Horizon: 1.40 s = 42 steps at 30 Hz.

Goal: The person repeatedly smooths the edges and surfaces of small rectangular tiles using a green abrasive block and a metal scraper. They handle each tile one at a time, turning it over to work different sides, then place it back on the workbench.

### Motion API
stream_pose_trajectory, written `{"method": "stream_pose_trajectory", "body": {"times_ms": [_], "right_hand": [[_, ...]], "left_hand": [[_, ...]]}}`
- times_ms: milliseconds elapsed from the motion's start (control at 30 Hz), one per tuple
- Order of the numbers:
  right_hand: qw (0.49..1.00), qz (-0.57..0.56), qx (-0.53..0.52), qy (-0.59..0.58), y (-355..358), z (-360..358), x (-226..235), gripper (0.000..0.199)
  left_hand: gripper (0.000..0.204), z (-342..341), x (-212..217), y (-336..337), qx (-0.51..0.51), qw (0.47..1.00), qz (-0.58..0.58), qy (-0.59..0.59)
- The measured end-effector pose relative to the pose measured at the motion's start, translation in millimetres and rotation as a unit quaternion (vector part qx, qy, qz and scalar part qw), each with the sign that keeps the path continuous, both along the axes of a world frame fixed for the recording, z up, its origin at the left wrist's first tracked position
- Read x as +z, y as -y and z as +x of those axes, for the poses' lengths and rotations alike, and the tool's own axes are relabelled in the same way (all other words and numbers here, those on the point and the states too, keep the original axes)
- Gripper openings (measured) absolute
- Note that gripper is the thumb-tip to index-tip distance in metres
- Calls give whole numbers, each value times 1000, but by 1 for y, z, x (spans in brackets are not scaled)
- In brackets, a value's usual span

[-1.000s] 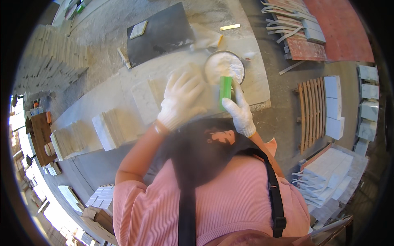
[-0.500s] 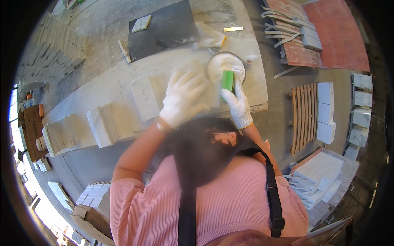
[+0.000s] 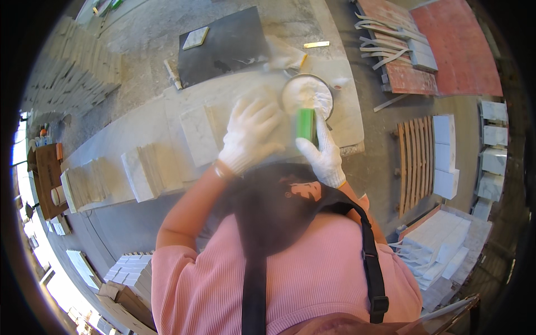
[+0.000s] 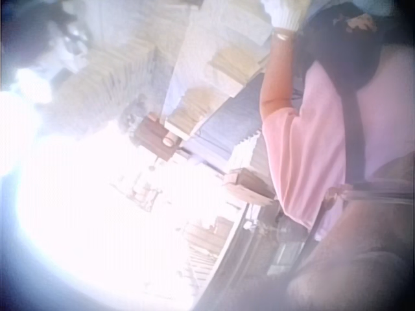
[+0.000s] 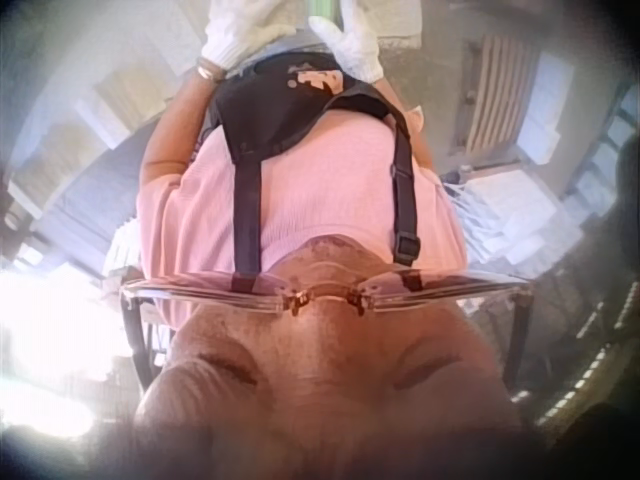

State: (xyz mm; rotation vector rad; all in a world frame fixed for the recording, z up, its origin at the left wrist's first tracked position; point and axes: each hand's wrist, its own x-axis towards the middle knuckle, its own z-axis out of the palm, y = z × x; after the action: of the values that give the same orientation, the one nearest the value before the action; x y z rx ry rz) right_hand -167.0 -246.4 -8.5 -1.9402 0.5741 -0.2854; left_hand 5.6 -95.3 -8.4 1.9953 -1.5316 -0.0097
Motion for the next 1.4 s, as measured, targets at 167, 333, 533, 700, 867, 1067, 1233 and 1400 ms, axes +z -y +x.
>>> {"method": "stream_pose_trajectory", "body": {"times_ms": [167,333,533,700,867,1067,1233,1400], "right_hand": [[997,58,-49,-25,6,-2,-1,79],[957,272,-85,57,34,-8,4,76],[945,328,-3,4,47,-17,8,84],[937,346,34,-23,49,-20,7,82],[957,282,61,-22,42,7,-5,81],[950,302,80,11,40,-13,13,79],[956,285,61,-19,36,6,4,80],[951,299,73,-32,42,-9,13,79]], "left_hand": [[74,6,-3,-2,-35,998,60,4],[59,29,2,17,-216,970,96,51],[57,39,12,5,-169,977,115,58],[84,-3,1,-10,61,992,113,-10],[94,-22,-12,-11,80,989,117,-39],[94,-16,-8,-14,56,990,115,-53],[94,-15,-7,-13,51,992,105,-55],[94,-14,-10,-14,51,992,105,-39]]}}
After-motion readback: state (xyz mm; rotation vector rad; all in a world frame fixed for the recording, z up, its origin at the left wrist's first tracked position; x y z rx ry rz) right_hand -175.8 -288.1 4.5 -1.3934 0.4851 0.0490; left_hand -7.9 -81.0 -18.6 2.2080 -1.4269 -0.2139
